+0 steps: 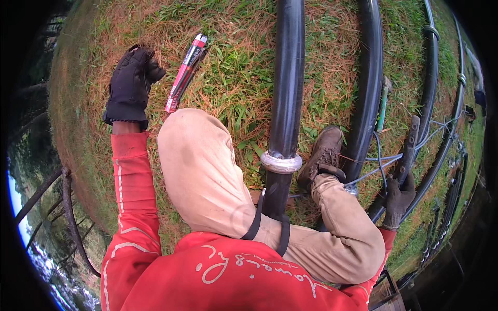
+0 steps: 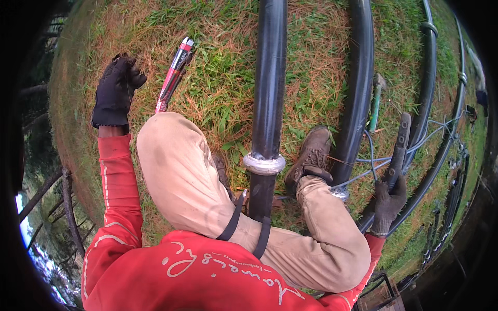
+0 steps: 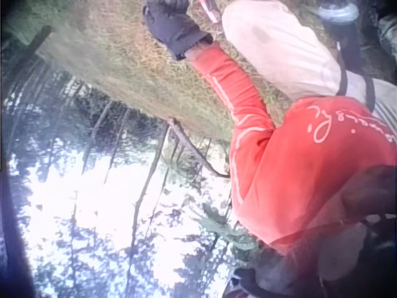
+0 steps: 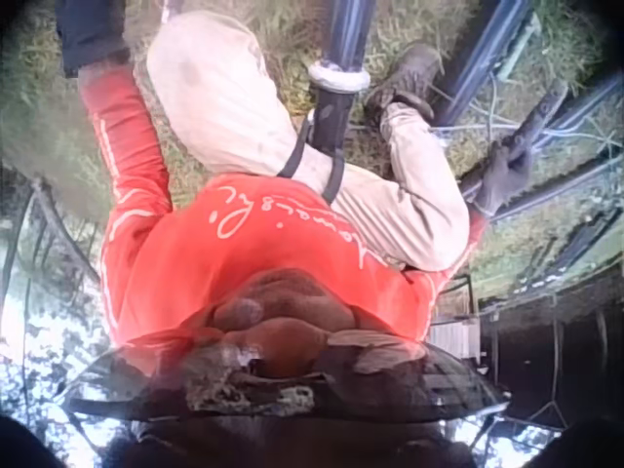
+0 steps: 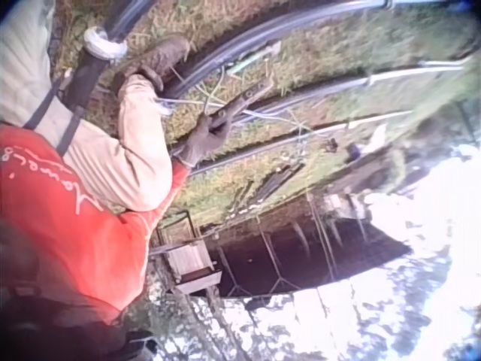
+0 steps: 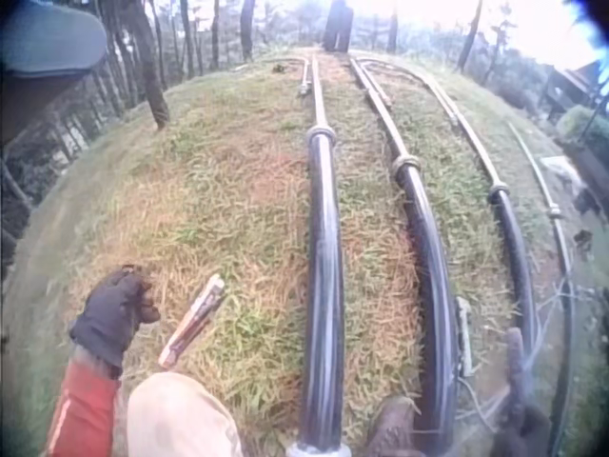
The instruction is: The person welds metal collars onto large black pipes while sitting on the ground, using a welding torch and wire, and then uses a hammer and chisel to clean the joint.
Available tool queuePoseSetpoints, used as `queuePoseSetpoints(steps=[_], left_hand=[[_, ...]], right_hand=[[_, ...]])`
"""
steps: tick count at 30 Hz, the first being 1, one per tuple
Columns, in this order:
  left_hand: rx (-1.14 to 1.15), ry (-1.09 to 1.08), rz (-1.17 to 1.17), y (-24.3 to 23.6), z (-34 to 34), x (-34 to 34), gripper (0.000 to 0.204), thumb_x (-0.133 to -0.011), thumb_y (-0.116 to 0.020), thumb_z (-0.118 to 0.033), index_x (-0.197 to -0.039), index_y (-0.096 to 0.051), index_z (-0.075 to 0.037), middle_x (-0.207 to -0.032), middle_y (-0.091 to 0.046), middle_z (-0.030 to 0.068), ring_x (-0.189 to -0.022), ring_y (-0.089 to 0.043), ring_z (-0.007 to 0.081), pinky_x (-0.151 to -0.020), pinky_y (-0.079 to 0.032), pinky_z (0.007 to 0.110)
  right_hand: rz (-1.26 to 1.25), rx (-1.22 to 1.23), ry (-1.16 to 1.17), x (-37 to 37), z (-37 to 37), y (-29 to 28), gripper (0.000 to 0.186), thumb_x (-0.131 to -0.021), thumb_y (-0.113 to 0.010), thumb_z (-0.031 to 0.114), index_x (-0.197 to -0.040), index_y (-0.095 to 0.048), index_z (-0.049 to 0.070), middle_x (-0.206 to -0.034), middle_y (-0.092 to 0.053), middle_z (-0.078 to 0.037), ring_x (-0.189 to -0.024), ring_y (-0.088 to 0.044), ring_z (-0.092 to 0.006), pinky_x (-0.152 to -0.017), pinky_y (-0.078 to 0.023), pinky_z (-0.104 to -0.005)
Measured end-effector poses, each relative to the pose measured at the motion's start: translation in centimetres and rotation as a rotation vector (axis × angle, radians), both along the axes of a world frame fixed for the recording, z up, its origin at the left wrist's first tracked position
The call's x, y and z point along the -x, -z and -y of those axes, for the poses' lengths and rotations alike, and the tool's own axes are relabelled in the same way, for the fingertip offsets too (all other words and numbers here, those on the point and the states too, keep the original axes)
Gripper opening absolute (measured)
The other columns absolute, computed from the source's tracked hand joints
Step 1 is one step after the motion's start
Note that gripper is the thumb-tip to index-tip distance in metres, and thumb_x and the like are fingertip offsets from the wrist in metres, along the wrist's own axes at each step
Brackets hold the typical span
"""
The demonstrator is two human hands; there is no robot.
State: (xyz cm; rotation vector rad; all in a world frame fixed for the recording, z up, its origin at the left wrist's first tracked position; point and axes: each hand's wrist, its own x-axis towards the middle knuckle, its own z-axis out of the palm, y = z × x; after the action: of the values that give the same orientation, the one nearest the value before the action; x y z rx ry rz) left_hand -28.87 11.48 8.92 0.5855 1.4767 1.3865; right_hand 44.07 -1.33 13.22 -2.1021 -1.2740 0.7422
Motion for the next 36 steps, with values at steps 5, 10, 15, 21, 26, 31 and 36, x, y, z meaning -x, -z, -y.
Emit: queuePoseSetpoints(steps=[5,10,15,21,26,31,36], left_hand=[[0.060,0.010,0.040,0.9,0.2,1.9,0.025,-0.111,-0.065,-0.026,-0.127,-0.066,-0.006,-0.114,-0.069,0.0064,-0.102,-0.069,0.0235,-0.093,-0.061,0.047],[0.117,-0.121,0.073,-2.5,1.2,3.5,0.027,-0.109,-0.069,-0.027,-0.128,-0.067,-0.008,-0.117,-0.071,0.0061,-0.102,-0.070,0.0219,-0.093,-0.062,0.045],[0.116,-0.064,0.121,-11.1,1.4,2.7,0.026,-0.109,-0.069,-0.027,-0.127,-0.068,-0.008,-0.116,-0.071,0.0050,-0.101,-0.070,0.0198,-0.093,-0.062,0.045],[0.174,-0.117,0.028,-24.0,3.6,0.6,0.026,-0.108,-0.070,-0.026,-0.123,-0.067,-0.006,-0.111,-0.071,0.0050,-0.097,-0.070,0.0188,-0.086,-0.063,0.042],[0.240,-0.164,0.067,-34.7,8.7,3.3,0.026,-0.108,-0.070,-0.026,-0.122,-0.066,-0.004,-0.104,-0.070,0.0055,-0.090,-0.069,0.0196,-0.081,-0.063,0.043],[0.146,-0.186,0.219,-43.6,14.4,7.9,0.024,-0.109,-0.069,-0.028,-0.118,-0.067,-0.006,-0.105,-0.071,0.0054,-0.089,-0.069,0.0206,-0.081,-0.062,0.044],[0.198,-0.220,0.275,-50.8,17.1,11.3,0.023,-0.109,-0.068,-0.029,-0.116,-0.068,-0.007,-0.104,-0.073,0.0070,-0.087,-0.071,0.0225,-0.084,-0.062,0.048]], right_hand=[[-0.008,-0.015,0.086,-1.4,-1.2,0.4,0.055,-0.087,-0.077,-0.006,-0.140,-0.066,-0.003,-0.111,-0.074,-0.006,-0.092,-0.072,-0.0130,-0.080,-0.061,-0.0298],[0.079,-0.114,0.098,-1.5,-5.8,-5.1,0.051,-0.085,-0.083,0.002,-0.134,-0.069,-0.003,-0.111,-0.075,-0.007,-0.097,-0.070,-0.0124,-0.084,-0.058,-0.0298],[0.085,-0.178,0.222,-5.1,-6.6,-18.4,0.035,-0.089,-0.079,0.007,-0.122,-0.071,-0.002,-0.096,-0.072,-0.004,-0.081,-0.068,-0.0115,-0.075,-0.056,-0.0305],[-0.201,-0.491,0.363,-3.5,-7.3,-37.1,0.019,-0.102,-0.068,0.008,-0.119,-0.062,0.001,-0.090,-0.069,-0.009,-0.078,-0.070,-0.0204,-0.072,-0.058,-0.0343],[-0.138,-0.691,0.379,-1.3,-7.6,-53.5,0.021,-0.103,-0.069,0.008,-0.121,-0.060,0.001,-0.095,-0.071,-0.011,-0.084,-0.072,-0.0251,-0.079,-0.060,-0.0377],[-0.216,-0.809,0.431,2.6,-6.3,-68.3,0.025,-0.102,-0.070,0.007,-0.122,-0.057,0.001,-0.103,-0.074,-0.017,-0.092,-0.076,-0.0307,-0.083,-0.063,-0.0407],[-0.066,-0.857,0.506,6.1,1.4,-77.4,0.026,-0.100,-0.068,0.005,-0.122,-0.057,-0.001,-0.105,-0.074,-0.021,-0.088,-0.077,-0.0309,-0.080,-0.065,-0.0385]])
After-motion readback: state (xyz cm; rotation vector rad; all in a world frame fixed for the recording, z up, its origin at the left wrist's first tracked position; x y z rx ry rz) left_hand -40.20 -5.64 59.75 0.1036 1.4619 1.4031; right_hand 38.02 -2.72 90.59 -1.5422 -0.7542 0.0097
